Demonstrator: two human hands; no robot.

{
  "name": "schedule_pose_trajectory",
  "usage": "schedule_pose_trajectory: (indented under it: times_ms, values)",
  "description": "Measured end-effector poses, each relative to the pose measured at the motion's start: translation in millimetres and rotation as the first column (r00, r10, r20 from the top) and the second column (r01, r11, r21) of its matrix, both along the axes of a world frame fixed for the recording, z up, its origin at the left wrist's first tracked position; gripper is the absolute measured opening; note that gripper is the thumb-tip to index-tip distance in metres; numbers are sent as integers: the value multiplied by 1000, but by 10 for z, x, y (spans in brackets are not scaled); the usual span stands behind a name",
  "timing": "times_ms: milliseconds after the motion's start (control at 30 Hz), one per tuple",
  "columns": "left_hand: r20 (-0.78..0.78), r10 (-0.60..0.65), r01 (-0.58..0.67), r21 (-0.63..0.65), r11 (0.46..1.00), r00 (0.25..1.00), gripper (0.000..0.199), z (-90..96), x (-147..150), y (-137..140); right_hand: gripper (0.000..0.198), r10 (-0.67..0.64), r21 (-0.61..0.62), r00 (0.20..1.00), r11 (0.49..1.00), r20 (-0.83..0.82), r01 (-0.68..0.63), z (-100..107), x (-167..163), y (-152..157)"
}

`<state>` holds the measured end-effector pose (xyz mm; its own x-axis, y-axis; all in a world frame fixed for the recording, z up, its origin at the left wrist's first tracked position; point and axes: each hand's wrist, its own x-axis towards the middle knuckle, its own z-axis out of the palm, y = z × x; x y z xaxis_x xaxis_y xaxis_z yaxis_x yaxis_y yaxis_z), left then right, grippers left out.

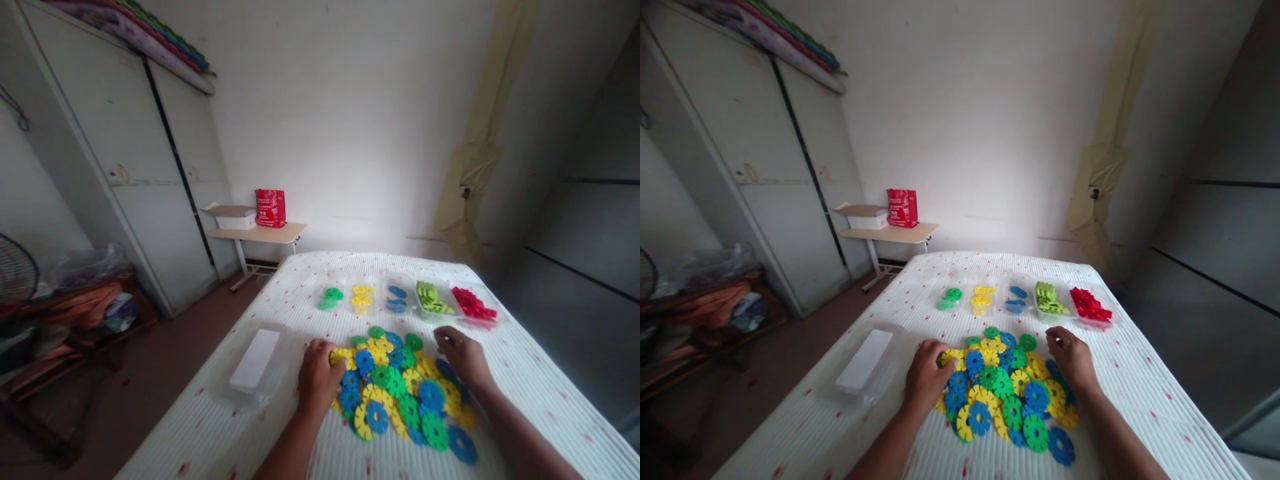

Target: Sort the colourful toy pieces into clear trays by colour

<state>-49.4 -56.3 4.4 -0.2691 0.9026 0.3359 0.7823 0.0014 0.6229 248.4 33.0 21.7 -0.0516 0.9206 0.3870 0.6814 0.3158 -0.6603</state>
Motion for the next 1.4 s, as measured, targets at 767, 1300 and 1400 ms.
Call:
schedule_pose_trajectory:
  times_ms: [767, 1300, 1400]
  values:
    - [740, -135, 22, 160, 987, 659, 22, 650, 244, 1048, 30, -22, 23, 998, 1000, 64, 20, -168, -37, 51]
    - [426, 32, -105, 150, 983, 904, 16, 53, -189, 212, 26, 56, -29, 987, 998, 151, -52, -88, -91, 55]
    - [372, 78, -140, 143, 980, 925, 19, -90, -257, 147, 28, 150, 3, 970, 988, 189, -154, 36, -273, -21]
